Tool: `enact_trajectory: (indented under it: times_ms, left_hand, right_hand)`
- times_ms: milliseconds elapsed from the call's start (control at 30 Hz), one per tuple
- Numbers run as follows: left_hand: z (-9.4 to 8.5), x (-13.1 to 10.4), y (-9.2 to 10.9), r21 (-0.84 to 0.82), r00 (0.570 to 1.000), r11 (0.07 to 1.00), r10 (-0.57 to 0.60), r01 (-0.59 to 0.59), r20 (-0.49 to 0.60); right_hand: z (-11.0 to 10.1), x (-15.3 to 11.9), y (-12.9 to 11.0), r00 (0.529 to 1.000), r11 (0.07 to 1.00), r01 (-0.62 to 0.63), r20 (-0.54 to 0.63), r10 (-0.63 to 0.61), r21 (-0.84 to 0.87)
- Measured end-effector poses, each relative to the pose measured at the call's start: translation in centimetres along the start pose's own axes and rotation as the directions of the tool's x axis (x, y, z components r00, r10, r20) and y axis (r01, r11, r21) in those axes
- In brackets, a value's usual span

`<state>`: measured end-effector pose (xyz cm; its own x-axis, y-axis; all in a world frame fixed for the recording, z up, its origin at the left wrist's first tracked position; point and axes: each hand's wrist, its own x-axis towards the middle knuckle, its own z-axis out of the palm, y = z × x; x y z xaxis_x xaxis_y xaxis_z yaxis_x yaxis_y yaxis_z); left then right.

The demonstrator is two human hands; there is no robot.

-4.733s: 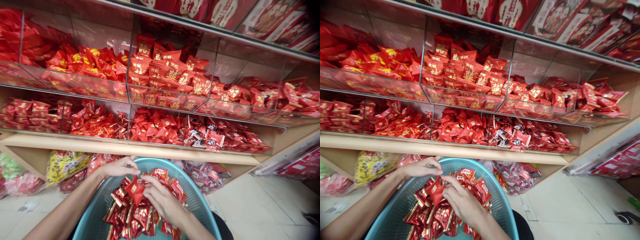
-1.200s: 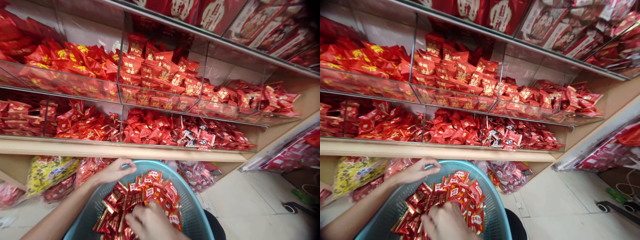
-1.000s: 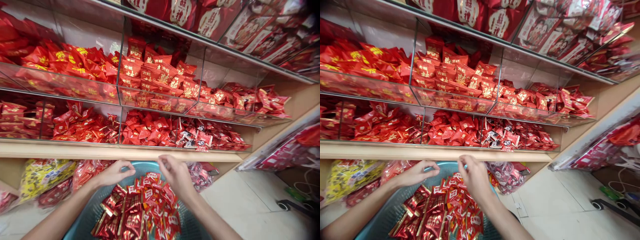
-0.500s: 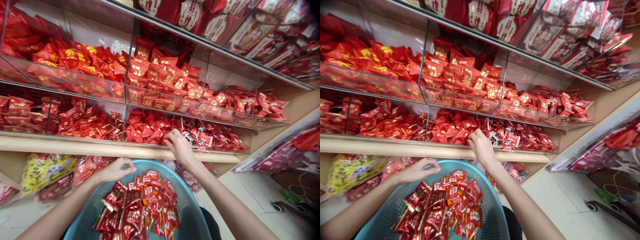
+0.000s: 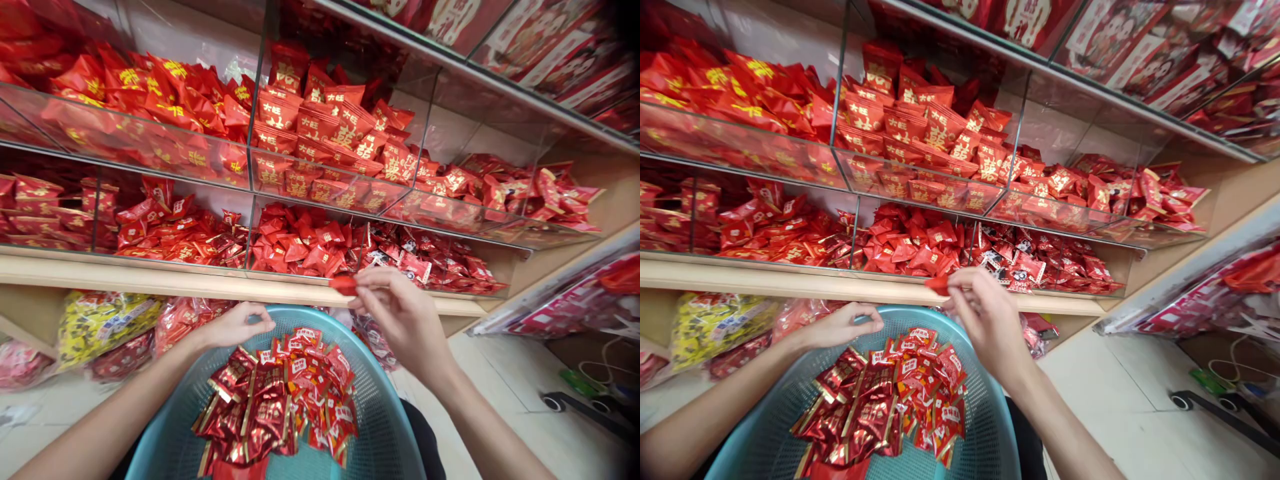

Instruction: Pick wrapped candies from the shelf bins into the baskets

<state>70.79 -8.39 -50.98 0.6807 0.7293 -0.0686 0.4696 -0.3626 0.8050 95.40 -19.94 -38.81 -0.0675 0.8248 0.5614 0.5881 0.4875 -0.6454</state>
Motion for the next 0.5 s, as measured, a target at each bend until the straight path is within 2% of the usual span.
enact_trajectory:
  times_ms: [100, 233, 367, 500]
  left_hand:
    - [0.1, 0.0, 0.0, -0.011, 1.000, 1.000, 0.016, -0.016, 0.000]
    - [0.2, 0.0, -0.1, -0.028, 1.000, 0.999, 0.026, -0.026, -0.001]
    - [0.3, 0.1, -0.4, -0.025, 0.999, 0.999, 0.036, -0.036, 0.002]
    - [0.2, 0.1, -0.4, -0.021, 1.000, 0.999, 0.030, -0.030, 0.001]
  right_hand:
    - [1.7, -3.2, -1.0, 0.975, 0.999, 0.020, 0.221, -0.027, 0.036]
    - [5.3, -7.3, -0.9, 0.873, 0.981, -0.029, 0.484, -0.068, 0.190]
    - [8.9, -10.1, -0.2, 0.775, 0.953, -0.039, 0.612, -0.161, 0.300]
    - [11.1, -11.2, 0.2, 0.624, 0.950, -0.012, 0.745, -0.236, 0.311]
